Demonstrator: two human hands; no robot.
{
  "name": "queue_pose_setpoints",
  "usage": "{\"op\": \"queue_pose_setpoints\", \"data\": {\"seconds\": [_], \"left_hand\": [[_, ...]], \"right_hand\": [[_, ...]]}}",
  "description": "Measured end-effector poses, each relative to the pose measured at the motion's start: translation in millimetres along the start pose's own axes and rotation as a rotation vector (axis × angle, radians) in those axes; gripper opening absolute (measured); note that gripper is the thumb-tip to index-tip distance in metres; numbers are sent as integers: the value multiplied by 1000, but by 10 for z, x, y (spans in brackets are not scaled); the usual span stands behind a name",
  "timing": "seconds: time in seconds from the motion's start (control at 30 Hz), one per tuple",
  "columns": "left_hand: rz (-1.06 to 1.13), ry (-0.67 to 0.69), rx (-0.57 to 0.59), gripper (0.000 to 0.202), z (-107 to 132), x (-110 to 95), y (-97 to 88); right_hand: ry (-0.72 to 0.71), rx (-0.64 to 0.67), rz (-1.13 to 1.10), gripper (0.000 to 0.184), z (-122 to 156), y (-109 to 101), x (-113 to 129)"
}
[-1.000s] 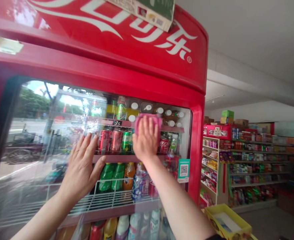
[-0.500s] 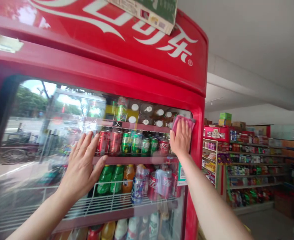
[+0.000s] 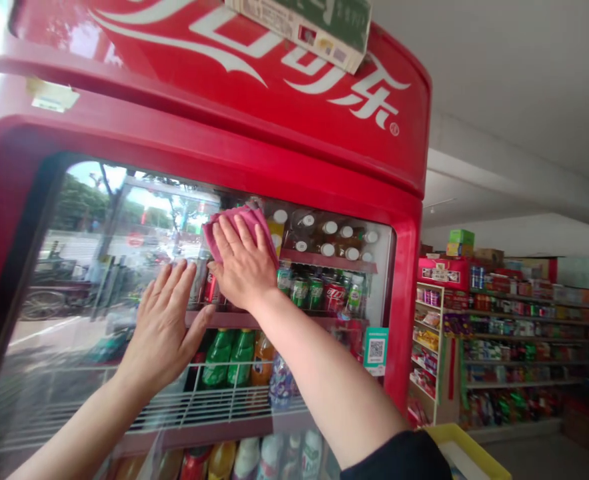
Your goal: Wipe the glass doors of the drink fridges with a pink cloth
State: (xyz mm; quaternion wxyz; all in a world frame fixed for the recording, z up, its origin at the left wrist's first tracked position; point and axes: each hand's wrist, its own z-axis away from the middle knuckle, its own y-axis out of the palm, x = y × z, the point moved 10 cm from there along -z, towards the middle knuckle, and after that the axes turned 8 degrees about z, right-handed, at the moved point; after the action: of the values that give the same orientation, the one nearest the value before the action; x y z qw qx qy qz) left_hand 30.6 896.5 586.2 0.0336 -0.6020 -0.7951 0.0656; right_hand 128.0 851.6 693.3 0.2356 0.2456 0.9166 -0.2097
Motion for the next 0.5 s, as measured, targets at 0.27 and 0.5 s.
{"op": "queue_pose_setpoints", "data": {"seconds": [0.27,0.5], "left_hand": [[-10,41,13,81,19,87,-285],[-64,-21,-39,80,87,764,-870]], "right_hand": [[298,2,120,69,1055,49,-1391],[829,-176,158,74,1039,68,-1305]]}}
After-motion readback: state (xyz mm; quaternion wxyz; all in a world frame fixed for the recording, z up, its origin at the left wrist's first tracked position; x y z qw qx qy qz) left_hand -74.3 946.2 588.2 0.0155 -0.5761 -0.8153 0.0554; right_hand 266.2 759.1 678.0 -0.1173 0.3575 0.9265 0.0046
